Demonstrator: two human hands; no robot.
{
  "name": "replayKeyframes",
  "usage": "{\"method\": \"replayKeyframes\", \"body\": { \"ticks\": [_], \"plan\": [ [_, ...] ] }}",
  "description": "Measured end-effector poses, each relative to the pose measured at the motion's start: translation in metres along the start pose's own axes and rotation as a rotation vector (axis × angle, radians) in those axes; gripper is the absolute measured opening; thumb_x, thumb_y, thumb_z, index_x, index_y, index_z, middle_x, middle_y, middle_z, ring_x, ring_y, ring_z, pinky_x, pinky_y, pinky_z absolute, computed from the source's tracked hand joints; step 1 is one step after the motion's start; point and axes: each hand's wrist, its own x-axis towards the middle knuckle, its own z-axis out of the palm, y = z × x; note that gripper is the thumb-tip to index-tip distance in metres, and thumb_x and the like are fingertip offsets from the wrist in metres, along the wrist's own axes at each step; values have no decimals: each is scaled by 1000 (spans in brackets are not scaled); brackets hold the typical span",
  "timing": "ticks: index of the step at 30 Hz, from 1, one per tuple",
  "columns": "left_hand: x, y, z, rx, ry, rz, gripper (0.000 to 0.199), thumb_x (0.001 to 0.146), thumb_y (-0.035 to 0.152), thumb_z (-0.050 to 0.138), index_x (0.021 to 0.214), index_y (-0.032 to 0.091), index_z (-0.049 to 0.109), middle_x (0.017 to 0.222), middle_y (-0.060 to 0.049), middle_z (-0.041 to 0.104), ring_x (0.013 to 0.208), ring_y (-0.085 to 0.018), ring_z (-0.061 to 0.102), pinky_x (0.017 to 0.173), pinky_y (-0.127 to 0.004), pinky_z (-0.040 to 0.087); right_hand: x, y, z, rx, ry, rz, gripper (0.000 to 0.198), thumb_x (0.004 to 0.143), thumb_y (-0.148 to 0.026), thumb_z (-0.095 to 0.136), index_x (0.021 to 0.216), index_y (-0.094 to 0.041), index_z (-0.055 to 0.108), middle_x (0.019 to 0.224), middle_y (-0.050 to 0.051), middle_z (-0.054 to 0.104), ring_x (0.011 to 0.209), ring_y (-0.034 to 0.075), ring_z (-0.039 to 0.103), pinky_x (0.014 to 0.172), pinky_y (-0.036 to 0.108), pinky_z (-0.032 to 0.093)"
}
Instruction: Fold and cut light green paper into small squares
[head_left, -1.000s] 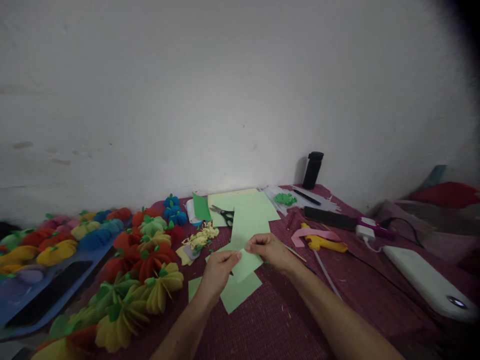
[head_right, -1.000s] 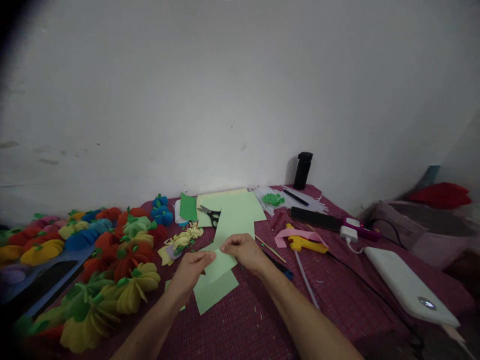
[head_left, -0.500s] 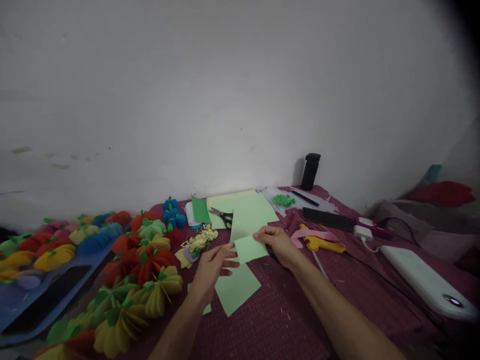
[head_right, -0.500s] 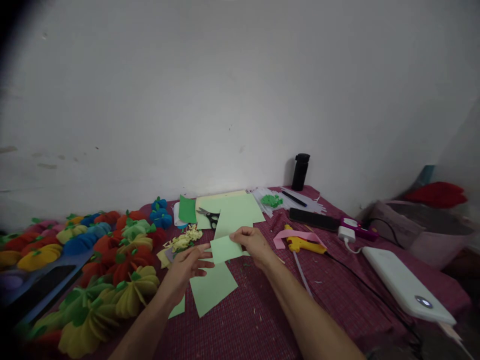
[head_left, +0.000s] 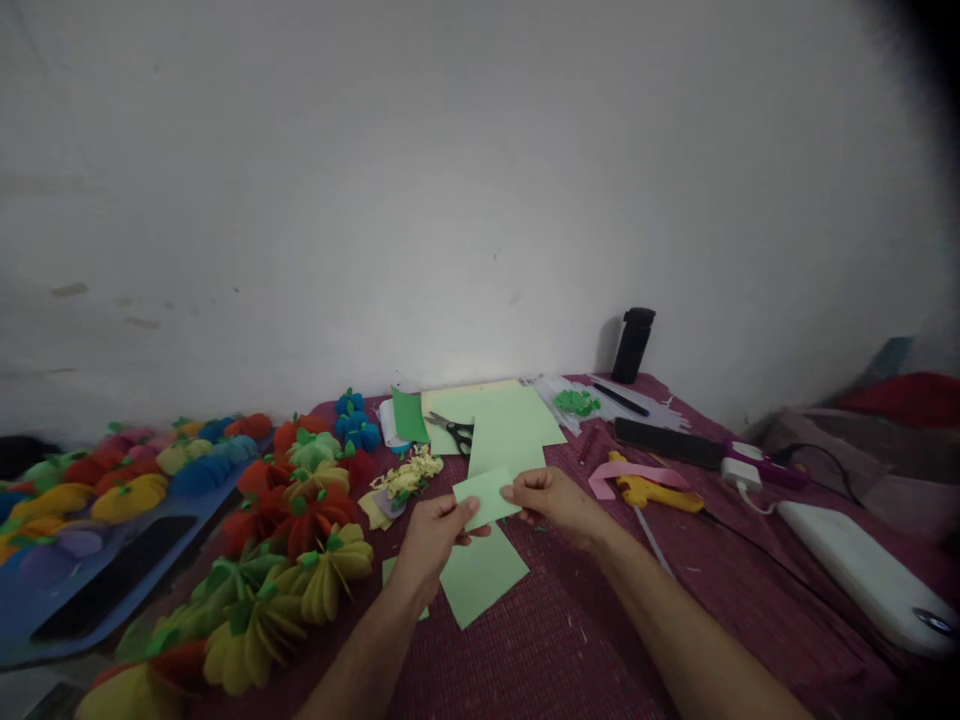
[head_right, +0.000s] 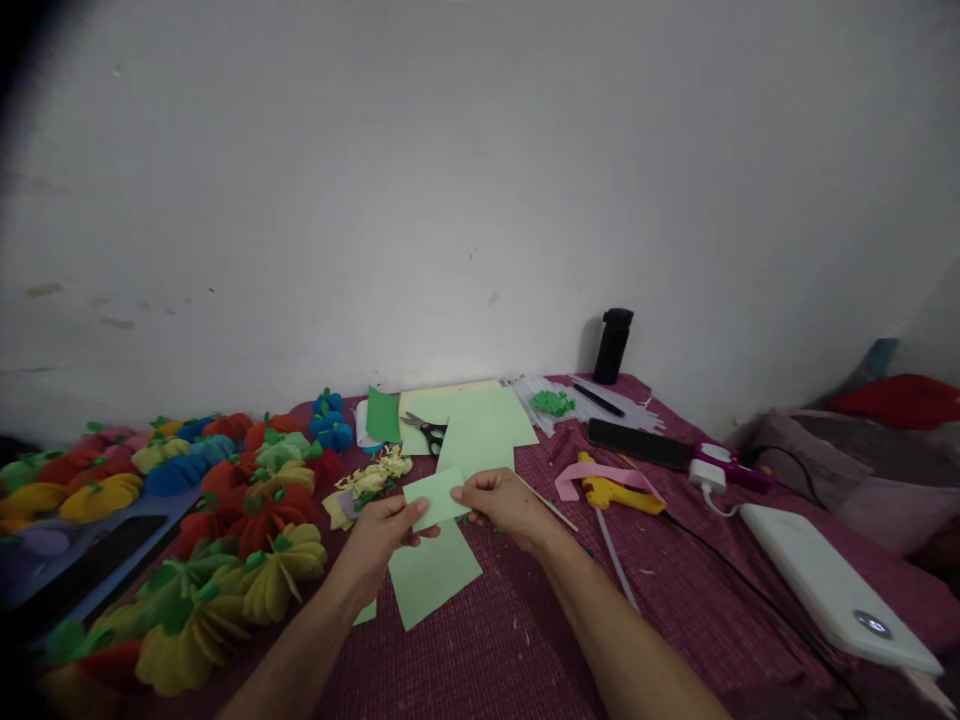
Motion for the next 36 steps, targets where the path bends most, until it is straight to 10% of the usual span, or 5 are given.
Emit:
{"method": "replayKeyframes", "body": {
  "ticks": [36],
  "plan": [
    [-3,-1,7,10,19,-24,34,62,45,65,71,12,65,56,-1,59,45,-10,47,44,-19,34,0,0,16,-176,55,-180,22,68,-34,56,61,-14,60,47,-6,38,46,6,30,43,19,23]
  ]
}}
